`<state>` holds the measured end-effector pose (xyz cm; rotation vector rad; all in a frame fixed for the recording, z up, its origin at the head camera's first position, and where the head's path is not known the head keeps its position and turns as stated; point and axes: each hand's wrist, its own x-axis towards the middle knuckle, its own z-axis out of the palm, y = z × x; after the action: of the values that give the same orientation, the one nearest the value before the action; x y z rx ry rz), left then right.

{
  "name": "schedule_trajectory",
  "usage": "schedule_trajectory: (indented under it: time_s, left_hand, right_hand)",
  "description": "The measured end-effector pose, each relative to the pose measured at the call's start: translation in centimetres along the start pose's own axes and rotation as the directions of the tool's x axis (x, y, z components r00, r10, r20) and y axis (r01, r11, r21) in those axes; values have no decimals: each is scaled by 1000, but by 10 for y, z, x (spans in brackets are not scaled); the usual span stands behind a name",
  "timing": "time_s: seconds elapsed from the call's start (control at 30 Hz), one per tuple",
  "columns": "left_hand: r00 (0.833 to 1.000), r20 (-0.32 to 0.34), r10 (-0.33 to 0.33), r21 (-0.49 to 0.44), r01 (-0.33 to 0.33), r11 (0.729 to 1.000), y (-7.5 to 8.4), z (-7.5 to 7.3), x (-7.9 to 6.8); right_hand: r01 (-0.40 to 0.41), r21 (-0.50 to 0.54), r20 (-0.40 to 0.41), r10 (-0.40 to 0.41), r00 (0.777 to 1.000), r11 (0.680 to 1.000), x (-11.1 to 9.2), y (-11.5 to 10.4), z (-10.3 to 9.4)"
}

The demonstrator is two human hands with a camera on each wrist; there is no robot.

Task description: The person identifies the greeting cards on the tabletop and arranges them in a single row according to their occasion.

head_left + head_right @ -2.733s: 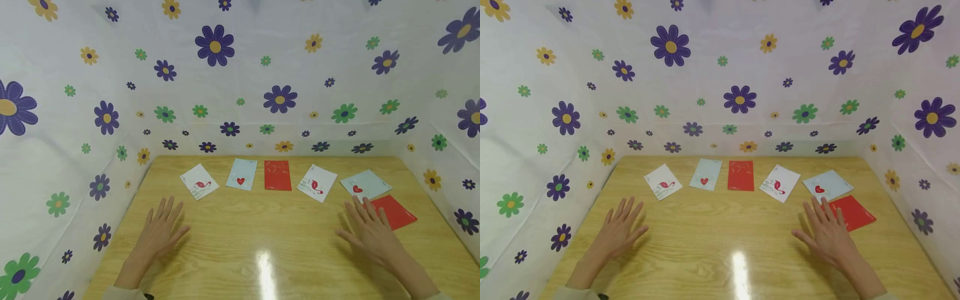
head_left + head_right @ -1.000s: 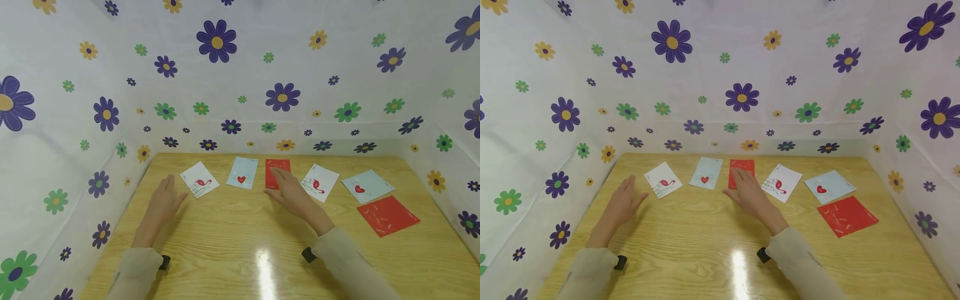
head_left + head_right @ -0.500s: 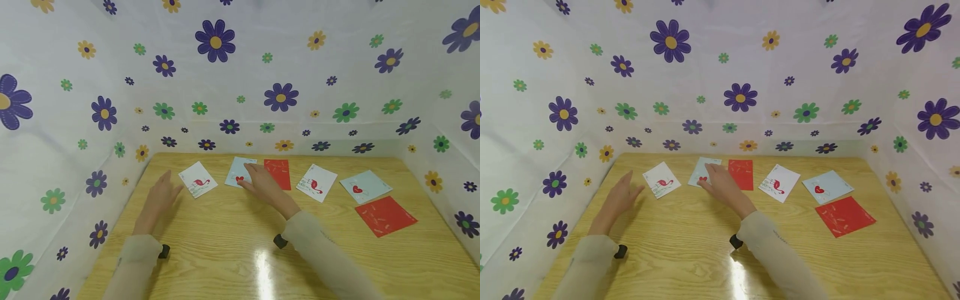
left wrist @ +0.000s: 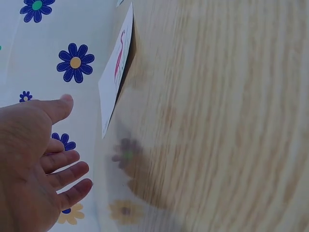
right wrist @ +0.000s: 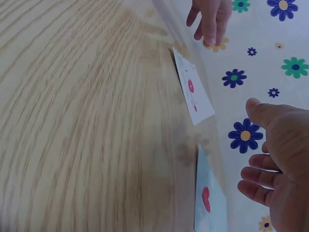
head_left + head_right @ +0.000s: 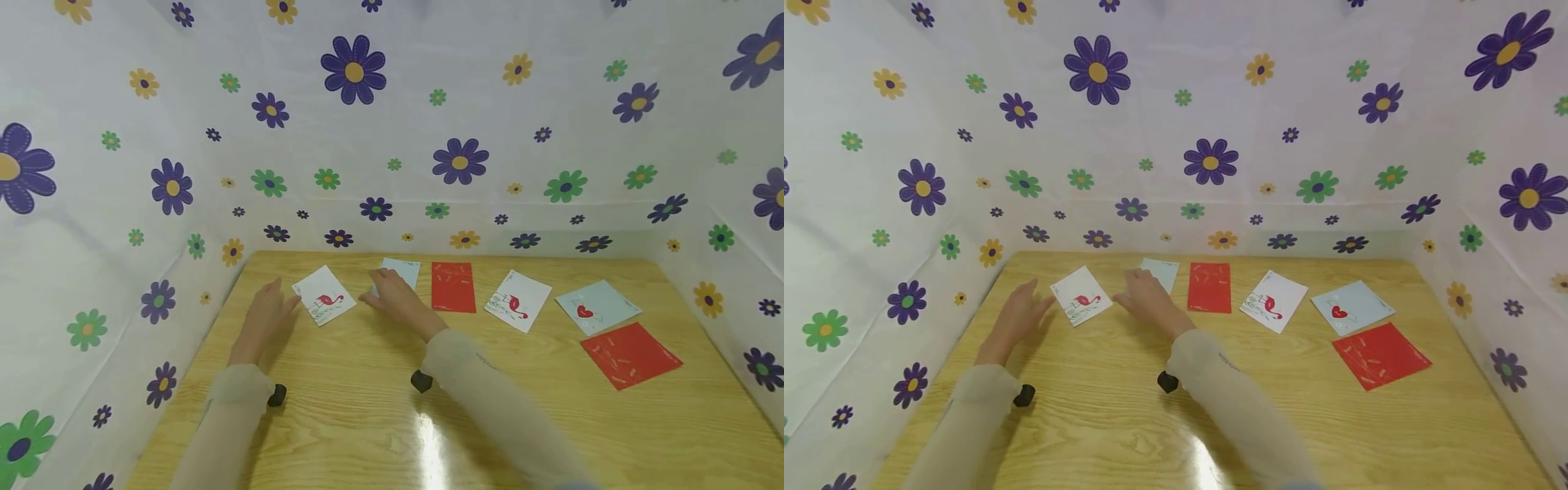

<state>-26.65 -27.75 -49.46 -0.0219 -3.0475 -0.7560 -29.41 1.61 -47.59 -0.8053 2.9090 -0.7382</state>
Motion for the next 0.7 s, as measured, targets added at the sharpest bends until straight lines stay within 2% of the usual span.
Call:
schedule_trajectory:
  time_s: [0.2, 0.47, 0.7]
  left_hand:
    - [998, 38, -57, -49, 59, 997, -2, 4, 7]
    - [999, 25, -36, -61, 37, 997, -2, 10, 18]
    - [995, 46, -88, -68, 91, 994, -4, 16, 21]
  right_hand:
    - [-16, 18, 30, 16, 999, 1000, 17, -11, 19]
    - [-44, 28, 34, 43, 998, 999, 32, -17, 42]
    - [-53, 34, 60, 51, 997, 998, 39, -29, 57]
